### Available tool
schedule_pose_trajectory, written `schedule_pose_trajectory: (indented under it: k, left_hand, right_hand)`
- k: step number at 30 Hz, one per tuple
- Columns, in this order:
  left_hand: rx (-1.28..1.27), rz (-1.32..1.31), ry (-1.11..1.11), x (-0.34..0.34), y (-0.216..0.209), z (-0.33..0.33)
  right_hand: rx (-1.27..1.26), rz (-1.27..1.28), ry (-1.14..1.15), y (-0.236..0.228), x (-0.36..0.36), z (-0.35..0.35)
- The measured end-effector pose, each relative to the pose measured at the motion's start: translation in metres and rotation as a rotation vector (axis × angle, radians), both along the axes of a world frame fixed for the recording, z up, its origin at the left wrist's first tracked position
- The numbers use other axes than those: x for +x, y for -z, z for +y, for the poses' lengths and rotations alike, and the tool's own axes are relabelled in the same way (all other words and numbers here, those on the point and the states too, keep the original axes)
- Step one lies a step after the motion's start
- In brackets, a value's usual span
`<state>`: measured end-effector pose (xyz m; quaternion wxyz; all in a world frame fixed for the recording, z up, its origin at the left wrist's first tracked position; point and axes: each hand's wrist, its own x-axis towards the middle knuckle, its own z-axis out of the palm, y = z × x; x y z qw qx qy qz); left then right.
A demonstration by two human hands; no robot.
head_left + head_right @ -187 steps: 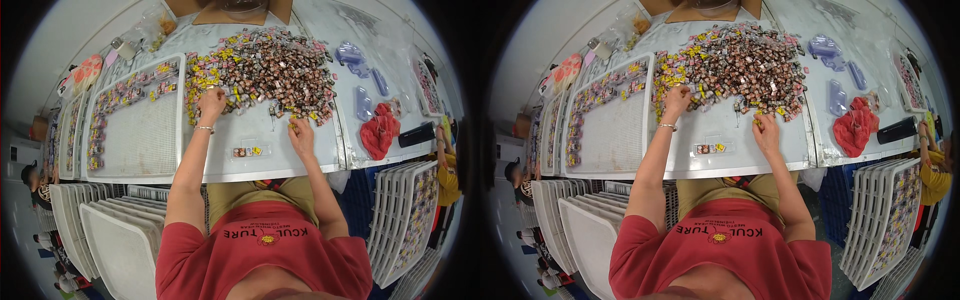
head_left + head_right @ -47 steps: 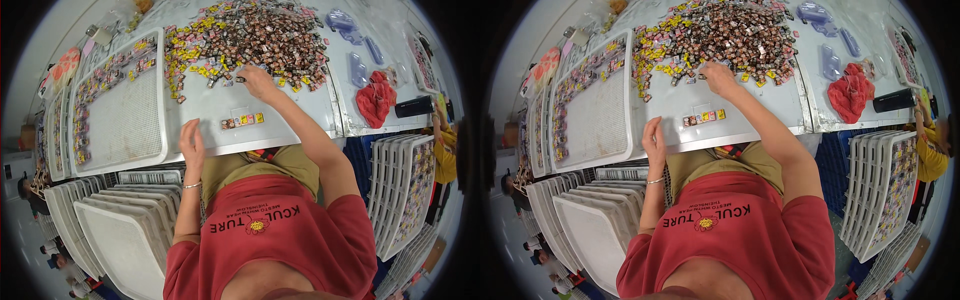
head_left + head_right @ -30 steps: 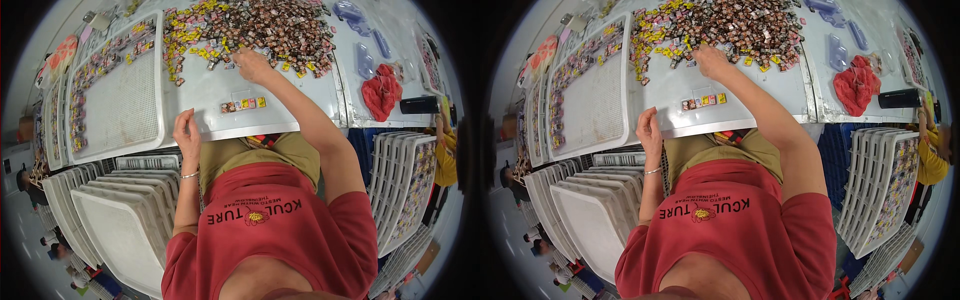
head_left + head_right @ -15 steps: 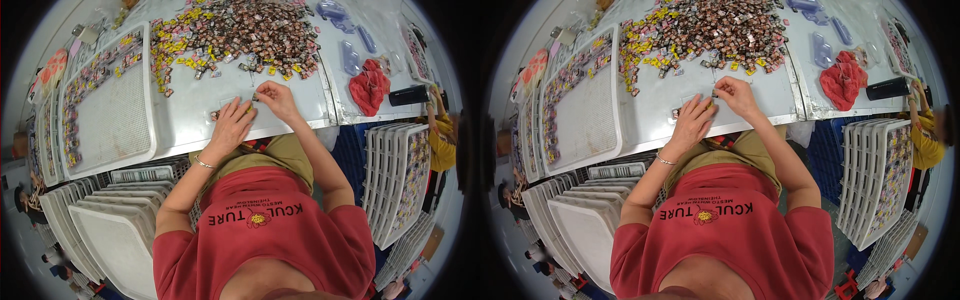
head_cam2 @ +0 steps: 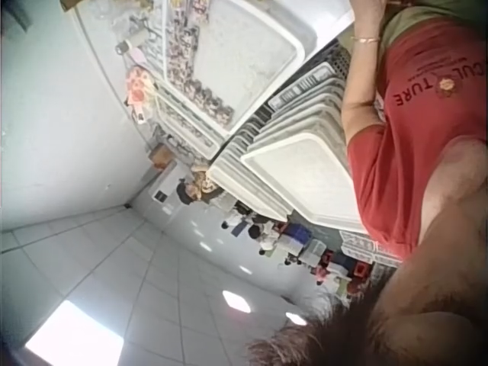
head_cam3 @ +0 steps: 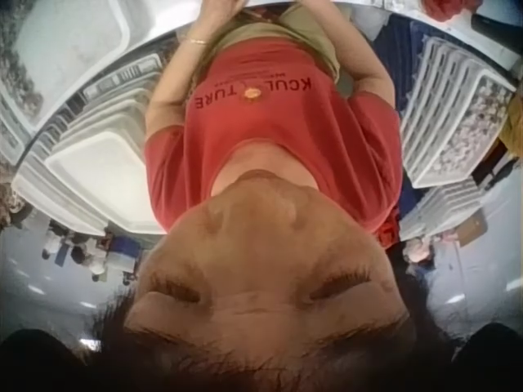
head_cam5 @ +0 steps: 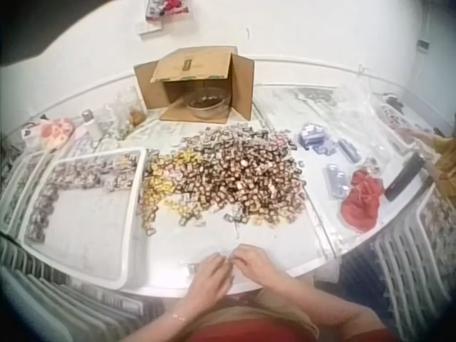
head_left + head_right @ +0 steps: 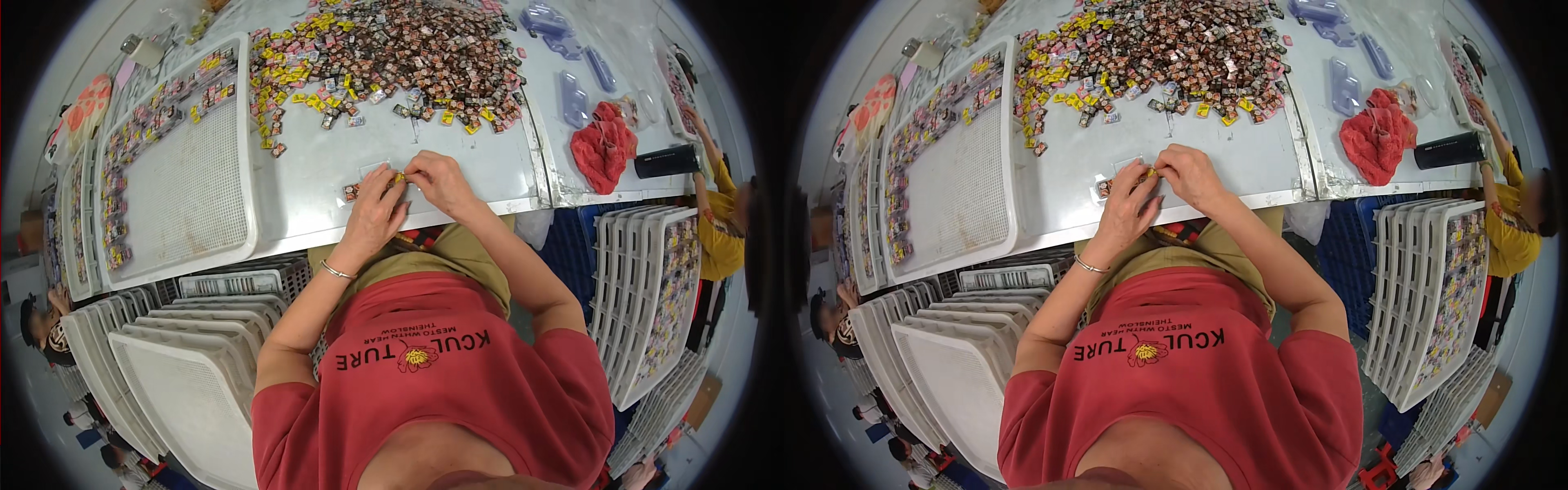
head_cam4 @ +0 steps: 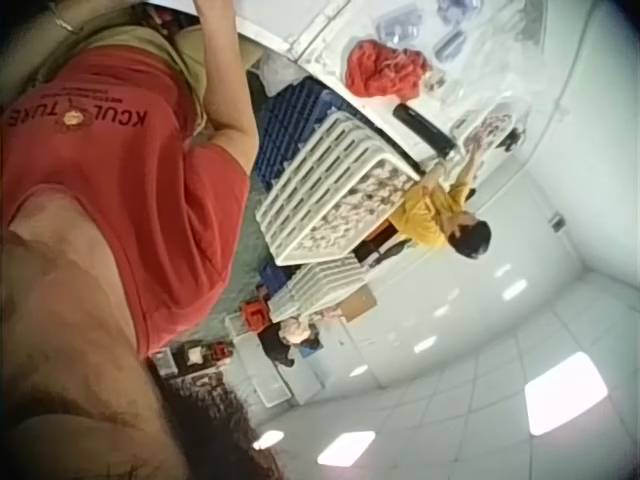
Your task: Sorting and arranging small colorful toy components or accessories into trays.
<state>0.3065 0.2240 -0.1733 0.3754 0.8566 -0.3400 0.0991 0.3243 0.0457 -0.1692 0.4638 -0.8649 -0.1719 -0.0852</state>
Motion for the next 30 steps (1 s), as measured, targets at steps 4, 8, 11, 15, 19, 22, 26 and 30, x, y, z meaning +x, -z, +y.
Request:
schedule_pose_trajectory:
  k: [4,8,11,15,19,22,26,30]
  left_hand:
    - [-0.002,0.009,0.0,-0.001,0.003,0.002]
    - [0.002,0.003,-0.006,-0.002,0.002,0.001]
    - [0.026,-0.012,-0.004,-0.002,0.0,0.001]
    - [0.076,-0.024,0.004,-0.002,-0.002,0.0]
    - [0.059,0.013,0.002,-0.002,-0.002,0.002]
    - [0.1,0.016,0.016,-0.003,-0.009,-0.003]
    - [0.184,-0.013,0.029,-0.006,-0.015,-0.001]
    - [0.172,0.026,0.054,-0.003,-0.014,-0.003]
  right_hand:
    - [-0.057,-0.004,0.028,-0.002,-0.001,-0.001]
    - [-0.143,-0.017,0.021,-0.002,-0.007,0.001]
    - [-0.463,-0.15,0.002,-0.007,-0.012,0.0]
    - [-0.65,-0.334,0.035,-0.017,-0.033,0.008]
    - [-0.675,-0.247,-0.057,-0.014,-0.024,0.004]
    - [-0.255,-0.07,-0.083,0.007,0.01,-0.024]
    - [0.005,0.053,0.084,-0.012,0.052,-0.021]
    - [-0.441,-0.178,0.12,-0.005,0.089,-0.004]
